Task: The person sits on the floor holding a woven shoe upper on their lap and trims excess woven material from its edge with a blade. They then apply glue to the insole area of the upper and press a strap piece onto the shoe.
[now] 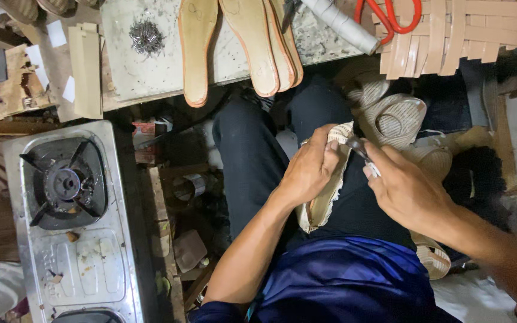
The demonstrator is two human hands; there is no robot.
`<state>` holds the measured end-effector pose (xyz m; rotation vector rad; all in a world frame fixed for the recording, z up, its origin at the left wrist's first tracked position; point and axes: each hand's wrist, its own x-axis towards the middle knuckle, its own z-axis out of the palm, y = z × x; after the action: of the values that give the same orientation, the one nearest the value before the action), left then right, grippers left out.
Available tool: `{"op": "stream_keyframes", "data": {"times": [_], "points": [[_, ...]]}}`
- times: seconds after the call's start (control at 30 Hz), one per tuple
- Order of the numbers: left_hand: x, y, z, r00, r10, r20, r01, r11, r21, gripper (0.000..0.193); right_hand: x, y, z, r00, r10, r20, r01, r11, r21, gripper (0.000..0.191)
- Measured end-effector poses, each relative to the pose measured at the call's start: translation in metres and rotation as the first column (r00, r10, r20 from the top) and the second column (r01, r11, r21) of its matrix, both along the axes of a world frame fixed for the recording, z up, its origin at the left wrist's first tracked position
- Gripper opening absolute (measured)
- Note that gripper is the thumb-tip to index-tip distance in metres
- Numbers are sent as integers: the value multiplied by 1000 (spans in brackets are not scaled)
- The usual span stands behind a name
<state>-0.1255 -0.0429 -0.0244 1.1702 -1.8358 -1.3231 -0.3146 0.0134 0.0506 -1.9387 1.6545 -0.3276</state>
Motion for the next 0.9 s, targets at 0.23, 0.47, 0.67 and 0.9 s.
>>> {"op": "stream_keyframes", "data": {"times": [0.23, 0.47, 0.67, 0.9], "points": [[-3, 3, -1, 1000, -15, 7, 16, 1000, -10, 42, 5, 7, 4, 998, 7, -56, -11, 996, -84, 55], [9, -8, 5, 989, -78, -128, 86, 995, 54, 37, 15, 16, -6, 978, -22, -208, 17, 1000, -26, 70], [18, -19, 14, 985, -159, -70, 166, 980, 109, 35, 21, 22, -8, 976, 6, -216, -33, 992, -122, 69], [19, -6, 13, 992, -101, -75, 104, 994, 34, 33, 16, 25, -13, 992, -9, -124, 4, 999, -43, 52]]}}
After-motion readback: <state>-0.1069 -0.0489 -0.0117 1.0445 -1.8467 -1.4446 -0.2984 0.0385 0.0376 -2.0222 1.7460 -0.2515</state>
